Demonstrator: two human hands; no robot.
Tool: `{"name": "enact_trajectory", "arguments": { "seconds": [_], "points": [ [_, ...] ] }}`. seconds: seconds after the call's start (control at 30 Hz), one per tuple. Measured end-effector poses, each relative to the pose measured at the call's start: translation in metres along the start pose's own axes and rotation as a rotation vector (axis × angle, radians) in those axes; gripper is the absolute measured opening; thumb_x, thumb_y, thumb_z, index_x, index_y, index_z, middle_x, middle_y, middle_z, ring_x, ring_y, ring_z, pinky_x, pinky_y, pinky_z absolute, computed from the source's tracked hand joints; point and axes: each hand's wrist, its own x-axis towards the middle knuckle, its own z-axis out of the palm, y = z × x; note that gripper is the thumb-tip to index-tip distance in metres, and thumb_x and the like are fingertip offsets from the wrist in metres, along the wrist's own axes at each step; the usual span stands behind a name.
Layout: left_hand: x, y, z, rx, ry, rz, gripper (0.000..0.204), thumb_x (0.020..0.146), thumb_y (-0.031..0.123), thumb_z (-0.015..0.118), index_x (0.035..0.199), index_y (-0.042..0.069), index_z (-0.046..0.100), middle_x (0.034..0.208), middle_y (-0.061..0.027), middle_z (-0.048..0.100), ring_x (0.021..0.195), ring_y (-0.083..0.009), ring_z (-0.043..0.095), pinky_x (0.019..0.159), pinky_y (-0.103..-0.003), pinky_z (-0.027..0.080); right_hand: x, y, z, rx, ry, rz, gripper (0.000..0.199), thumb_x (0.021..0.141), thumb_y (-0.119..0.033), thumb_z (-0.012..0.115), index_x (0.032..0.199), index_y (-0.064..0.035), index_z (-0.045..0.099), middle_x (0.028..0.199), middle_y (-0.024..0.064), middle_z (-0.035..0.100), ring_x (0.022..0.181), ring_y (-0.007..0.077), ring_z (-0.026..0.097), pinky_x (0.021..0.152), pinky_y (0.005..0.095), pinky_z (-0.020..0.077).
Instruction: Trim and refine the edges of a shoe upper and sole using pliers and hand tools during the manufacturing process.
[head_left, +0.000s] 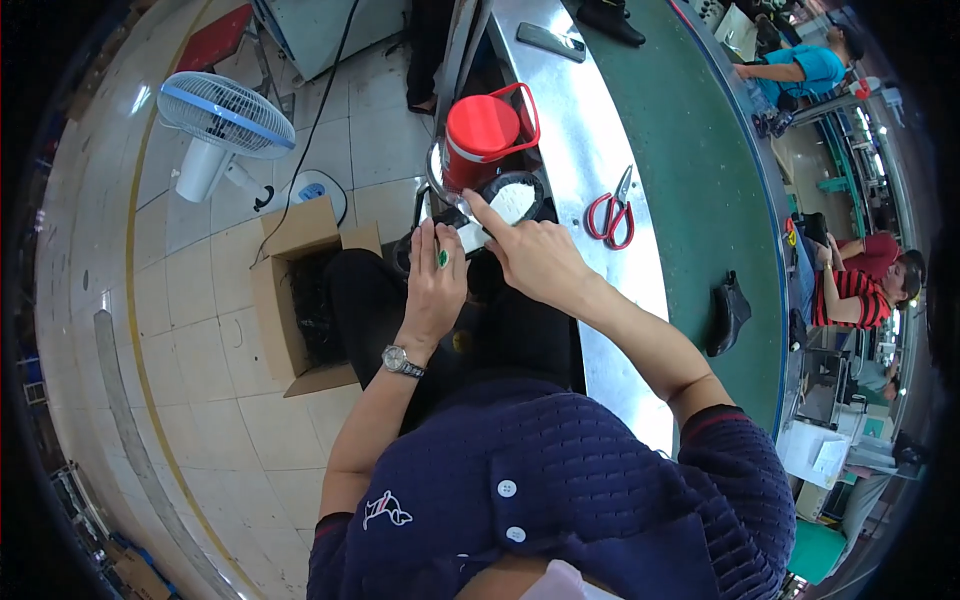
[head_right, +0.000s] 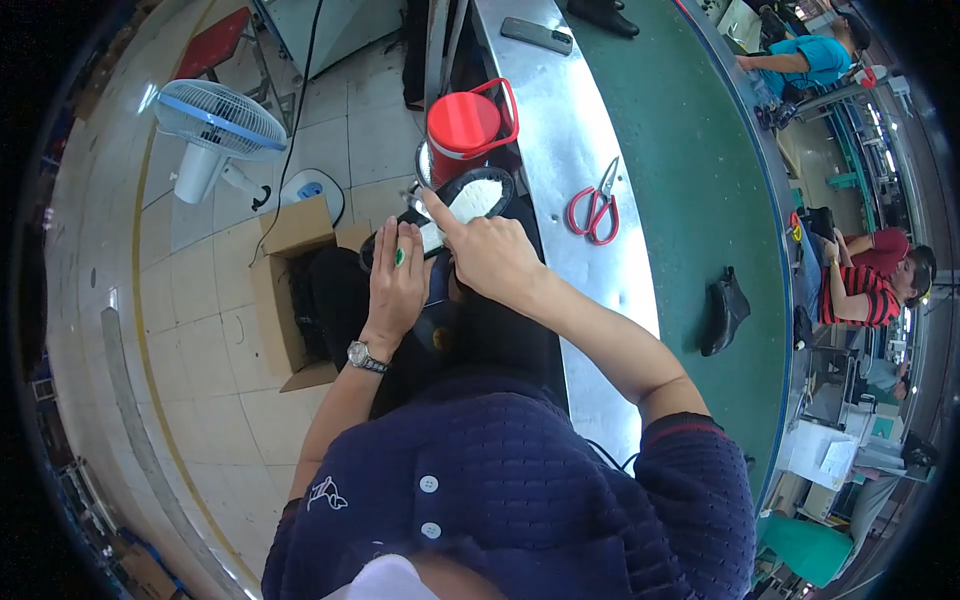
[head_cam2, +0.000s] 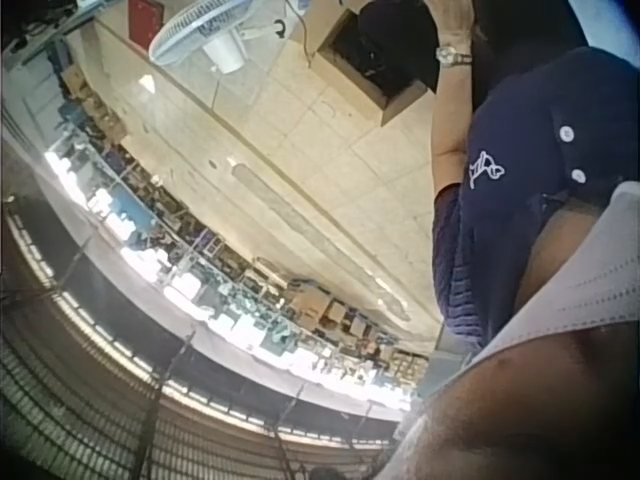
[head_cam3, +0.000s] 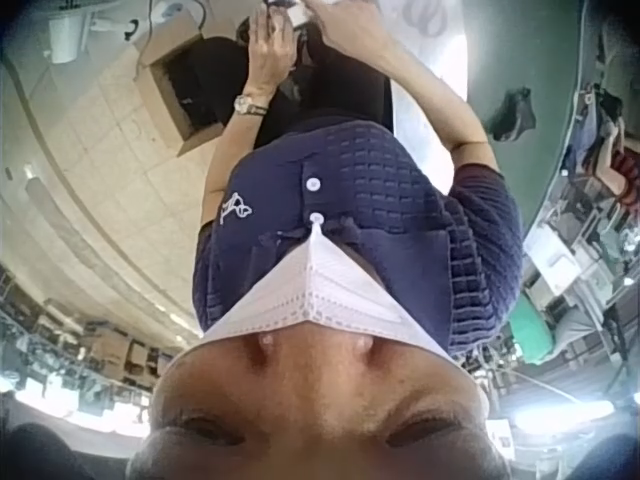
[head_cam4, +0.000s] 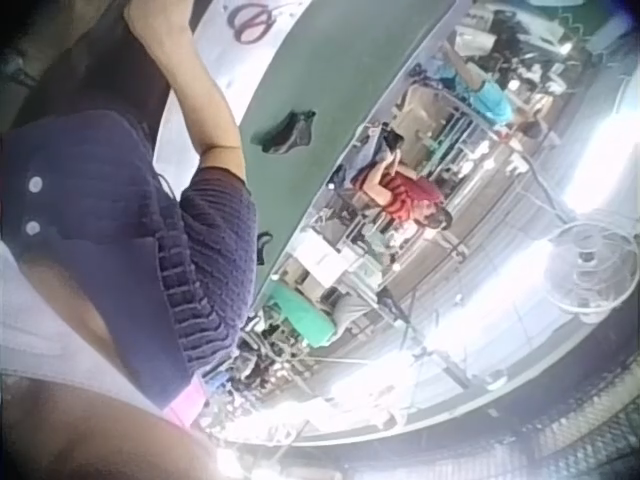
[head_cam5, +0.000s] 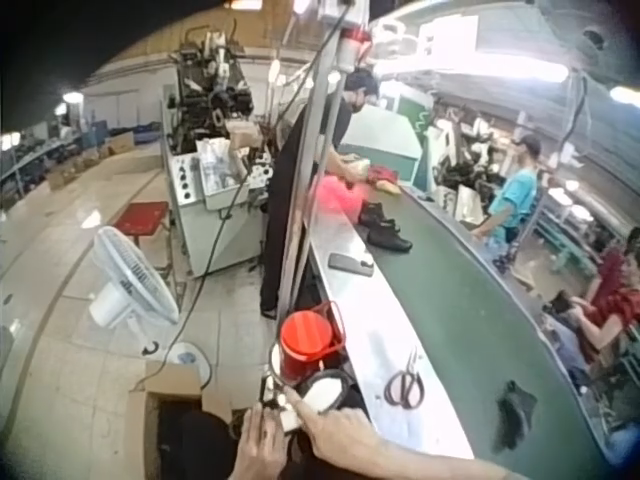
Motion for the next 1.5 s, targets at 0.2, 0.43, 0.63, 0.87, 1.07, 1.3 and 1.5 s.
{"name": "enact_trajectory", "arguments": {
  "seconds": [0.2,0.43,0.63,0.87,1.07,1.3,1.5],
  "points": [
    [0.006,0.0,-0.006,-0.078,0.046,-0.042,0.05,0.081,0.009,0.065,0.123,-0.012,0.049,0.127,-0.0247,0.047,0.125,-0.0424,0.042,0.106,-0.048,0.037,0.0,0.0,0.028,0.029,0.114,0.038,0.068,0.09,-0.015,0.054,0.149,-0.0149,0.019,0.065,0.0182,0.062,0.059,0.0369,0.063,0.053,0.0465,0.0486],
    [0.009,-0.021,-0.045,-0.277,-0.231,-0.322,0.068,0.068,0.011,0.077,0.128,-0.005,0.048,0.129,-0.0206,0.049,0.116,-0.0355,0.051,0.095,-0.038,0.046,0.001,-0.013,0.019,0.132,0.218,-0.022,0.069,0.09,-0.014,0.054,0.149,-0.0144,0.019,0.065,0.018,0.063,0.059,0.0378,0.063,0.056,0.0489,0.0489],
    [0.001,-0.029,-0.041,-0.387,-0.093,-0.296,0.071,0.069,0.01,0.078,0.131,-0.002,0.046,0.123,-0.0218,0.055,0.112,-0.0355,0.056,0.092,-0.04,0.048,0.003,-0.023,0.003,0.166,0.226,-0.104,0.068,0.091,-0.016,0.053,0.149,-0.0118,0.018,0.064,0.0187,0.062,0.058,0.0381,0.062,0.053,0.0493,0.0468],
    [0.005,-0.049,-0.053,-0.58,-0.189,-0.367,0.084,0.069,0.014,0.079,0.141,0.013,0.036,0.124,-0.0123,0.06,0.107,-0.0342,0.06,0.091,-0.04,0.047,0.01,0.006,0.003,0.079,0.035,-0.072,0.063,0.087,-0.018,0.057,0.144,-0.0147,0.03,0.067,0.0206,0.063,0.065,0.0404,0.064,0.06,0.0516,0.0503],
    [-0.015,-0.037,-0.071,-0.672,-0.07,-0.461,0.105,0.069,0.023,0.08,0.15,0.008,0.016,0.151,-0.0201,0.029,0.138,-0.0336,0.03,0.109,-0.04,0.033,-0.019,0.035,-0.005,0.28,0.022,0.169,0.057,0.09,-0.014,0.054,0.142,-0.0102,0.031,0.089,0.0264,0.063,0.082,0.0436,0.063,0.069,0.0502,0.0493],
    [-0.081,-0.006,-0.076,-0.795,-0.017,-0.866,0.051,0.09,0.03,0.064,0.124,-0.006,0.052,0.117,-0.0196,0.056,0.107,-0.0285,0.056,0.087,-0.033,0.047,-0.068,-0.023,-0.001,0.677,-0.404,0.153,0.06,0.094,-0.018,0.057,0.146,-0.0167,0.028,0.08,0.0178,0.066,0.068,0.0277,0.069,0.069,0.0402,0.0535],
    [-0.086,-0.01,-0.08,-0.541,0.04,-0.822,0.034,0.096,0.025,0.055,0.108,-0.005,0.064,0.081,-0.0197,0.064,0.073,-0.032,0.064,0.062,-0.035,0.048,-0.041,-0.034,0.001,0.496,-0.451,-0.139,0.058,0.094,-0.017,0.054,0.145,-0.0147,0.026,0.081,0.0221,0.065,0.076,0.0412,0.065,0.074,0.0473,0.0506]
  ]
}}
